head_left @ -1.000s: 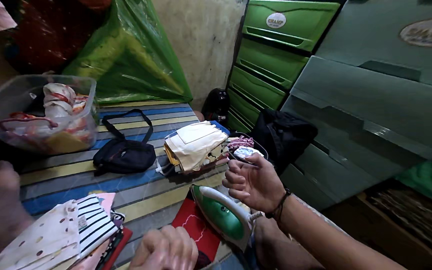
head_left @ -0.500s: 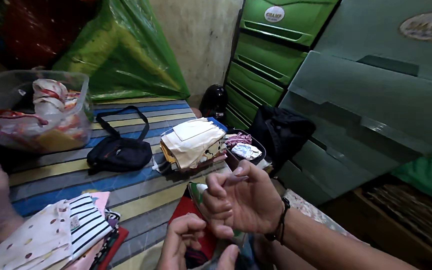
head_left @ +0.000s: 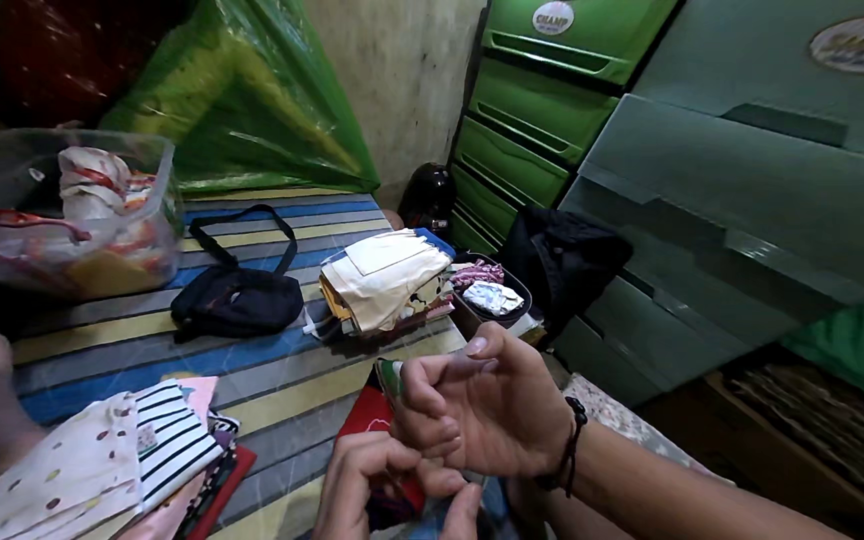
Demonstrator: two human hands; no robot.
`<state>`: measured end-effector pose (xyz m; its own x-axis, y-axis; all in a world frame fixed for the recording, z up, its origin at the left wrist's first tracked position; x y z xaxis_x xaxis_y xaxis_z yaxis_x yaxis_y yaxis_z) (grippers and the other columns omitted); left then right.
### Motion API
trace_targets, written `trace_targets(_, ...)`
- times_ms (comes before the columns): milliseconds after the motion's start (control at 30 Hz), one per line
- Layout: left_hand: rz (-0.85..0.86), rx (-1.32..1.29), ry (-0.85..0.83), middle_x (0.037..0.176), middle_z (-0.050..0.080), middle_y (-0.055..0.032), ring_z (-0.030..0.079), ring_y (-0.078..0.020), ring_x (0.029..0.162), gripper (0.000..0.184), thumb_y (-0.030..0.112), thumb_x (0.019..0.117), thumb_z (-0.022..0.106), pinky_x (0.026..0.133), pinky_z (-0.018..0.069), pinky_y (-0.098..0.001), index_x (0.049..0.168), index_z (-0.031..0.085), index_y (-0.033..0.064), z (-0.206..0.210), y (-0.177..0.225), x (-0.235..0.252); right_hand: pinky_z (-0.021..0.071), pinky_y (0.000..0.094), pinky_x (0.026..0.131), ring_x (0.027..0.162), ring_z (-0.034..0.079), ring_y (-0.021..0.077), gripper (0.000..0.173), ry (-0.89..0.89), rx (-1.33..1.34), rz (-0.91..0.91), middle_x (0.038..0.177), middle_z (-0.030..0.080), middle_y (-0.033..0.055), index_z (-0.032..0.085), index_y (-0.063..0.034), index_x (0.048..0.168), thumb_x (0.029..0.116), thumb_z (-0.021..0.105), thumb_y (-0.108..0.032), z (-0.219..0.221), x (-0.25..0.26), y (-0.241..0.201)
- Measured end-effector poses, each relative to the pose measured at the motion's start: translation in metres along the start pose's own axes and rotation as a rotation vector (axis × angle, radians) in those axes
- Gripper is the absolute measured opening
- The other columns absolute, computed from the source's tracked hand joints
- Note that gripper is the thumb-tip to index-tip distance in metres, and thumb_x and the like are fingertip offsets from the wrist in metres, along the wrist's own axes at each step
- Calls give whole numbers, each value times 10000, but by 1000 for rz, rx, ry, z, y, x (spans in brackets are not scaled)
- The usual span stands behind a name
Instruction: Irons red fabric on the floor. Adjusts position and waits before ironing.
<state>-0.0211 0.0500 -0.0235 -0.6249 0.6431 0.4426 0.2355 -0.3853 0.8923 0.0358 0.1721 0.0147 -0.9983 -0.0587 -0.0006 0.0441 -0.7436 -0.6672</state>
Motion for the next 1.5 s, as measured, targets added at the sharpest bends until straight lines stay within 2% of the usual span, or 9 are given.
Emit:
trace_targets(167, 11, 21, 5, 1000, 641, -68, 651, -127, 896, 320, 148, 795, 854, 740, 578, -258, 991, 630, 30, 0, 1, 0, 495, 244, 725, 759, 575, 70, 316, -1, -22, -6, 808, 529, -57, 559, -200, 908, 955, 523, -511, 1, 0, 0)
trace_targets(300, -23, -84, 31, 1021, 619, -61, 678, -116, 878, 287, 49, 770, 813, 754, 633, -270, 976, 613, 22, 2, 0, -3, 483, 238, 730, 769, 566, 60, 333, -13, -83, -19, 812, 532, -68, 561, -209, 915, 951, 521, -537, 2, 1, 2)
trace_targets(433, 2, -119, 69, 986, 614, -16, 666, -84, 886, 263, 3, 750, 791, 755, 624, -248, 928, 610, 71, -1, -3, -4, 490, 243, 720, 757, 572, 61, 340, -7, -99, -17, 805, 535, -68, 542, -215, 906, 937, 519, -553, 1, 4, 7)
trace_targets(600, 65, -106, 65, 958, 590, 7, 641, -63, 845, 230, 39, 764, 785, 731, 613, -229, 917, 621, 88, -4, -8, -3, 494, 243, 692, 726, 574, 64, 330, 24, -81, -12, 784, 542, -63, 546, -214, 895, 940, 486, -535, -1, 7, 10)
trace_targets(867, 146, -91, 46, 1005, 617, -15, 668, -97, 874, 328, 33, 758, 843, 780, 639, -272, 1031, 663, 53, -5, 2, -1, 504, 248, 728, 747, 585, 77, 321, 20, 55, -49, 801, 540, -49, 550, -209, 899, 969, 505, -519, 2, 3, 3)
trace_targets(967, 148, -56, 42, 975, 611, -5, 659, -86, 849, 309, 81, 756, 862, 753, 631, -253, 987, 657, 67, -6, 5, 0, 497, 249, 721, 743, 581, 76, 288, 5, 41, -56, 802, 542, -50, 542, -206, 905, 967, 490, -483, 3, 4, 4)
trace_targets(1067, 132, -37, 66, 940, 591, 0, 642, -64, 805, 230, 39, 776, 820, 711, 623, -225, 921, 643, 64, -7, 6, 0, 482, 237, 709, 729, 559, 60, 288, -15, -16, -59, 794, 527, -64, 532, -213, 898, 959, 493, -492, 4, 7, 8)
trace_targets(1233, 170, 21, 71, 902, 579, -5, 609, -73, 796, 174, 62, 784, 794, 693, 580, -212, 892, 657, 65, -8, 4, -1, 490, 249, 725, 734, 566, 67, 297, -24, -14, -66, 791, 530, -62, 534, -211, 897, 957, 491, -498, 4, 7, 8)
trace_targets(1500, 207, -21, 44, 970, 618, 6, 648, -66, 842, 182, 83, 819, 798, 711, 611, -218, 959, 682, 91, -11, -6, -1, 478, 234, 694, 712, 552, 63, 276, 9, -22, -54, 785, 519, -58, 520, -210, 886, 969, 470, -468, 0, 8, 7)
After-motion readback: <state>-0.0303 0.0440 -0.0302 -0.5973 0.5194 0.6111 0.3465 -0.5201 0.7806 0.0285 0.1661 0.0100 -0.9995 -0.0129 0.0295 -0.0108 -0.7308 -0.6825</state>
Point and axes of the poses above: each hand's wrist, its own x-axis towards the middle knuckle, its own z-axis out of the palm, y = z × x, the point moved 5 cm from there along x, towards the middle knuckle
